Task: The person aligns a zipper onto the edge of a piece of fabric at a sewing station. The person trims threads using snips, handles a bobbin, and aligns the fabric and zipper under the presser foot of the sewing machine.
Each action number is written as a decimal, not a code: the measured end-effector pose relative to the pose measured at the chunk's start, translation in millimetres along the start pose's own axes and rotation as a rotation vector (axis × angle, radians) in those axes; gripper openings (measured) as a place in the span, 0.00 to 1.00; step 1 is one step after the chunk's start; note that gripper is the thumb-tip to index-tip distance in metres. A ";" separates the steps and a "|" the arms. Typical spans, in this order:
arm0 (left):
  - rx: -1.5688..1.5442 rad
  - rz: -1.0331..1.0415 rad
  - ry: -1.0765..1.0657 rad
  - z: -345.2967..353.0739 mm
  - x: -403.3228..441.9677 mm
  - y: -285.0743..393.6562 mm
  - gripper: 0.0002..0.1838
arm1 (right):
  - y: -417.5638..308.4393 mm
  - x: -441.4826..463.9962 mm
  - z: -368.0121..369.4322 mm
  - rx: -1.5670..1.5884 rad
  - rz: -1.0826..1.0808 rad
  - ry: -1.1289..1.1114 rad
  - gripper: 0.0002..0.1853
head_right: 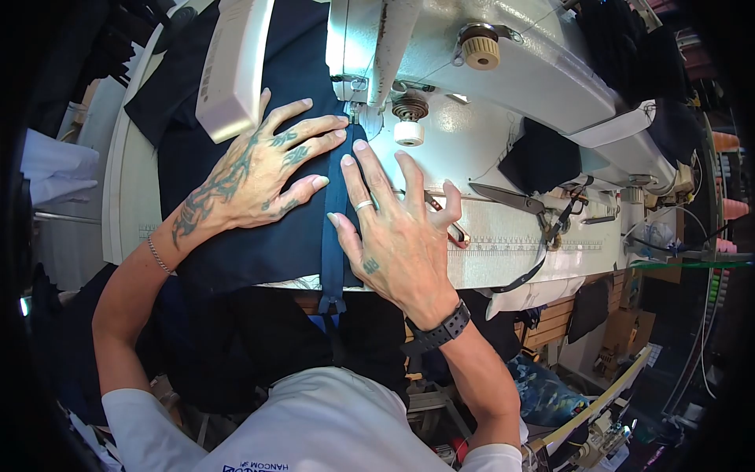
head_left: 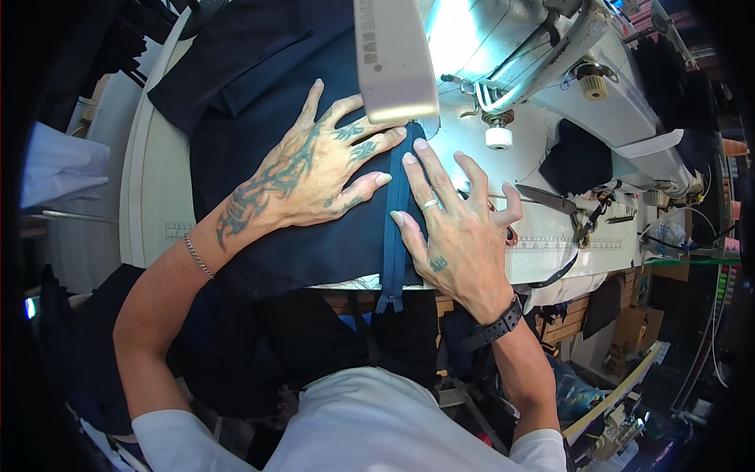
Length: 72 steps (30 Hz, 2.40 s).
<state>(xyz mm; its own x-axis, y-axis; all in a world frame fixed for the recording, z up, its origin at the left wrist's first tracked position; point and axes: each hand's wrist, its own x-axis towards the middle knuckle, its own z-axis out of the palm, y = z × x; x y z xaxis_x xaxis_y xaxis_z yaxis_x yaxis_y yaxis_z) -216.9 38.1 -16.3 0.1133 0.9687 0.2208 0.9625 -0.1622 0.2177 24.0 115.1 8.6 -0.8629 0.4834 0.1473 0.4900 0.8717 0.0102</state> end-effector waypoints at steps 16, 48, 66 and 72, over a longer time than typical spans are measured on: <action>-0.056 -0.007 -0.002 2.8 2.4 -4.6 0.32 | 1.7 1.6 1.0 0.017 0.003 0.001 0.36; 0.021 0.138 0.231 2.0 2.4 1.1 0.17 | -26.1 -92.0 11.6 0.227 -0.112 0.238 0.33; -0.077 0.026 0.156 -2.7 -29.5 47.2 0.25 | -29.7 -96.9 21.0 0.182 -0.106 0.258 0.29; -0.019 -0.021 0.062 3.1 -36.2 48.9 0.33 | -18.4 -98.4 10.3 0.310 -0.099 0.284 0.33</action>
<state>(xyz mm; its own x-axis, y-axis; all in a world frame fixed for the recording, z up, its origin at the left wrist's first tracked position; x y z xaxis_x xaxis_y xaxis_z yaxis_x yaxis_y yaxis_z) -173.2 -4.4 -16.6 0.0774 0.9586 0.2739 0.9594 -0.1464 0.2411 98.7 52.4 -16.3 -0.8143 0.3926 0.4274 0.3092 0.9167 -0.2530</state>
